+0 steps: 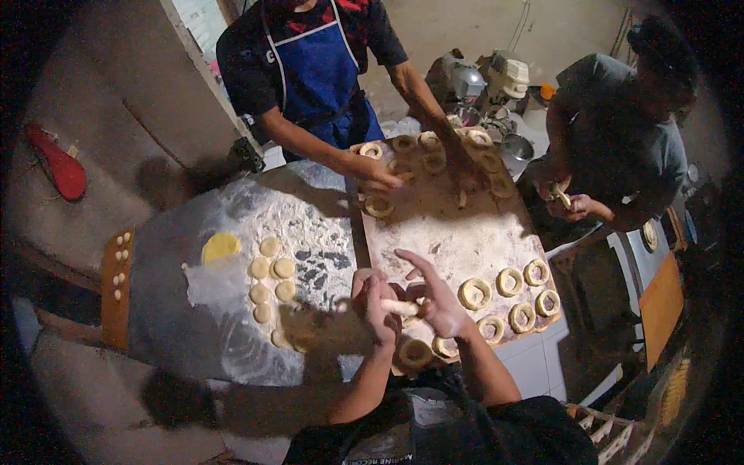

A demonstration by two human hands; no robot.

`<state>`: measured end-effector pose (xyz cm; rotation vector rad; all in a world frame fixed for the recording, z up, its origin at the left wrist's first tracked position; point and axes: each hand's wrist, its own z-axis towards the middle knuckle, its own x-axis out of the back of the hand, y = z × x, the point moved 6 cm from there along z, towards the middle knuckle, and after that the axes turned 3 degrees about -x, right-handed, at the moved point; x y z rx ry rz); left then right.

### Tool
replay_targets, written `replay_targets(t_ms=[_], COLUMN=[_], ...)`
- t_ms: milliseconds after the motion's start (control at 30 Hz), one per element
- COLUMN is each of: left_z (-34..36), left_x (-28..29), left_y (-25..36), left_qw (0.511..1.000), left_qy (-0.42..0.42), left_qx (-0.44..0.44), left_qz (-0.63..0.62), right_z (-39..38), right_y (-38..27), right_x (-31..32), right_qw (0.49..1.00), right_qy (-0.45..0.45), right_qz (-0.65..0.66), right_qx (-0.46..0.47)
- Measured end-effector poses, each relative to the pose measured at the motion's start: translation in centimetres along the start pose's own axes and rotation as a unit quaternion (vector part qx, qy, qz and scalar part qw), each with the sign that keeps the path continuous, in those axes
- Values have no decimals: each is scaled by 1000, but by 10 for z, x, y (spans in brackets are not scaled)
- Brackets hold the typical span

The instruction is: The person shapes small dough pieces into ring forms by hand and places them on a floured wooden board. Other people in the room also shape dough and arrange pieces on trays. The camera wearer repeatedly forms dough rings and arranges them in rows on the board.

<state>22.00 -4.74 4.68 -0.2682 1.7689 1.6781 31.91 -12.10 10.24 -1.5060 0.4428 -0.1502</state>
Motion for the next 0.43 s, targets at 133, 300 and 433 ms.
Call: replay_targets(t_ms=[133, 300, 433], left_z=[-9, -14, -8], left_x=[-51, -69, -66], left_y=[1, 5, 2], left_qw=[858, 895, 923], left_qy=[-179, -152, -100], left_qx=[-60, -153, -98], left_qz=[478, 391, 359], right_z=[0, 5, 9], right_y=[-22, -9, 29], right_x=[15, 37, 44], right_qw=[875, 976, 933], right_qy=[-2, -11, -112], right_qz=[-449, -217, 340], right_qx=[183, -17, 32])
